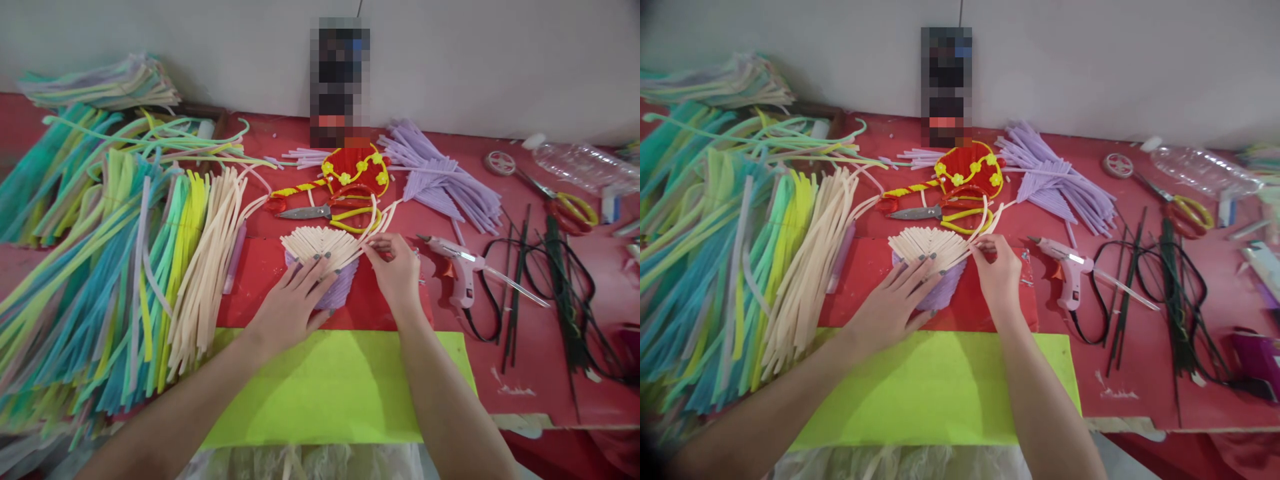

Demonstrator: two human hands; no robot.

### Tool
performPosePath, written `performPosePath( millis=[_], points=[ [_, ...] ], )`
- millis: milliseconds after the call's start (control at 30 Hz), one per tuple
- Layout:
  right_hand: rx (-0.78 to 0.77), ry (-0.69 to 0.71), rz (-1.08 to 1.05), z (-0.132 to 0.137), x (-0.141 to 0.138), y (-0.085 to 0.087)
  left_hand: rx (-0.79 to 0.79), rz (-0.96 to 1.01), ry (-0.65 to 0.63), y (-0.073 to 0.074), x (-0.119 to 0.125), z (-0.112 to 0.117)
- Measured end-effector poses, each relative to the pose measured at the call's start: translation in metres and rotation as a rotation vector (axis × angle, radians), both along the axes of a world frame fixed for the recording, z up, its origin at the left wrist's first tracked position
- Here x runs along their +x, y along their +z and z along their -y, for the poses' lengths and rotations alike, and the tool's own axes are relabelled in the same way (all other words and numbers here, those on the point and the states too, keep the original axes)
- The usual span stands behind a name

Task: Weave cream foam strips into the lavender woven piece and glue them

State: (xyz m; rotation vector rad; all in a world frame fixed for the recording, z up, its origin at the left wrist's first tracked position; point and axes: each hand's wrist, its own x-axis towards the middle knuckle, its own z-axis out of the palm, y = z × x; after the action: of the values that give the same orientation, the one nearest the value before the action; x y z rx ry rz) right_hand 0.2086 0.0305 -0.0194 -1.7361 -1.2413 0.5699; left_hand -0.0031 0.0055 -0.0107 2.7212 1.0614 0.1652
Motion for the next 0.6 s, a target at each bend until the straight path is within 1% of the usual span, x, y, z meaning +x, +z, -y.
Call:
performPosePath(
  millis=[233,467,600],
  points=[
    [0.051,-0.019,0.07,-0.0014,-0.0026,-0.0041,-0.017,0.0,-0.002,-0.0004,0.0011,0.0007],
    [0.03,-0.037,0.117,0.0012,-0.0077,-0.001,-0.018,0.012,-0.007,-0.0007,0.001,0.0002],
    [0.044,-0.019,0.217,0.002,-0.0076,-0.0004,-0.021,0.016,-0.005,-0.0004,0.0009,0.0003]
  ],
)
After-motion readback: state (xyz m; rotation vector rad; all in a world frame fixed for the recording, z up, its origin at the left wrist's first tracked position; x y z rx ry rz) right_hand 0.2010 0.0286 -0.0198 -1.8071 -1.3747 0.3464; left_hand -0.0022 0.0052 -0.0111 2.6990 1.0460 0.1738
